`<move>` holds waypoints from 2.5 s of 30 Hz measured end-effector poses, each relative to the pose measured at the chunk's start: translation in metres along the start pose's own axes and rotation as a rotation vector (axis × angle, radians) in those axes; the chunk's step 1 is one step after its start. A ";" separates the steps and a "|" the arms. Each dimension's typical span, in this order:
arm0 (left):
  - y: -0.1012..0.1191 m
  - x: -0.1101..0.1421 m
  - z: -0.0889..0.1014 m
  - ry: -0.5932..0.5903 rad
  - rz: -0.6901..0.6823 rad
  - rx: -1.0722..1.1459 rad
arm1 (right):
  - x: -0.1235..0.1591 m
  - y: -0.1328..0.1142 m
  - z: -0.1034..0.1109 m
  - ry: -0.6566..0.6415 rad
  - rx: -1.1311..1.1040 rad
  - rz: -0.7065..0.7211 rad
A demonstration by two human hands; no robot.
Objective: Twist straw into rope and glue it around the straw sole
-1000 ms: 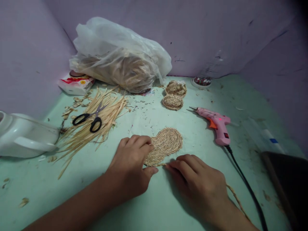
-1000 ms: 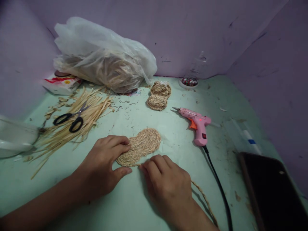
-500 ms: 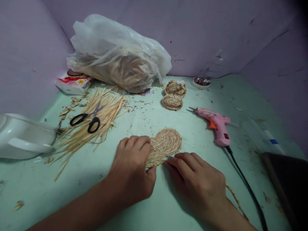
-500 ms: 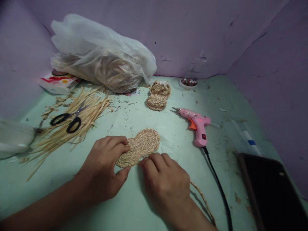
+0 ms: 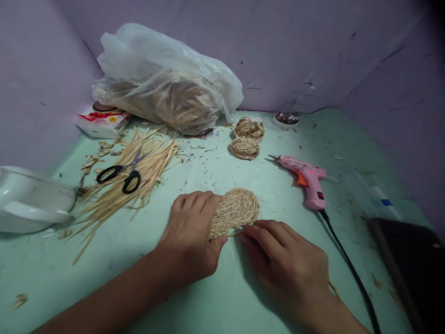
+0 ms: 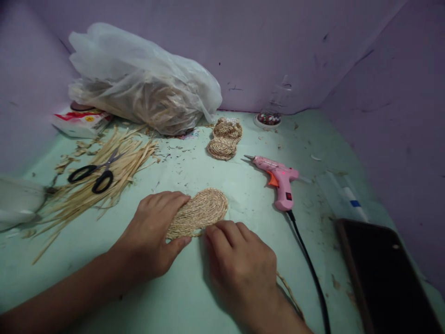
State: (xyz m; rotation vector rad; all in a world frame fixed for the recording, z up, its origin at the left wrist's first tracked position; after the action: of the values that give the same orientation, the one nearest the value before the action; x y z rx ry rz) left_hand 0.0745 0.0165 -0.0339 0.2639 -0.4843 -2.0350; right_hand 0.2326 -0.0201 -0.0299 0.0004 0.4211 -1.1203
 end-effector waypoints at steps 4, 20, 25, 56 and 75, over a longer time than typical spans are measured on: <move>0.000 0.000 0.001 -0.003 0.016 -0.010 | 0.004 0.003 0.006 -0.063 0.018 -0.075; 0.004 -0.001 0.002 -0.066 0.066 -0.081 | 0.002 0.013 0.002 -0.244 -0.019 -0.020; 0.010 -0.003 0.003 -0.117 0.107 -0.149 | -0.002 0.013 0.002 -0.154 -0.093 -0.003; 0.013 0.000 0.008 -0.045 -0.017 -0.065 | -0.001 0.007 -0.001 0.082 -0.026 0.002; 0.022 -0.004 0.003 -0.014 0.059 -0.119 | -0.001 0.003 -0.004 0.091 0.030 -0.024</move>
State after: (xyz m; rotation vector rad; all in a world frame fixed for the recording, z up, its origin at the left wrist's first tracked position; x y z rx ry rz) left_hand 0.0927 0.0106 -0.0213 0.1619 -0.3740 -2.0002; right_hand 0.2333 -0.0170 -0.0341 0.0732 0.4860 -1.1527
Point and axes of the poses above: each hand's wrist, its own x-axis away from the middle knuckle, its own z-axis out of the back of the hand, y = z × x, the point moved 3 cm from there along -x, towards the middle knuckle, and after that the axes turned 8 degrees about -y, right-handed, at the moved point
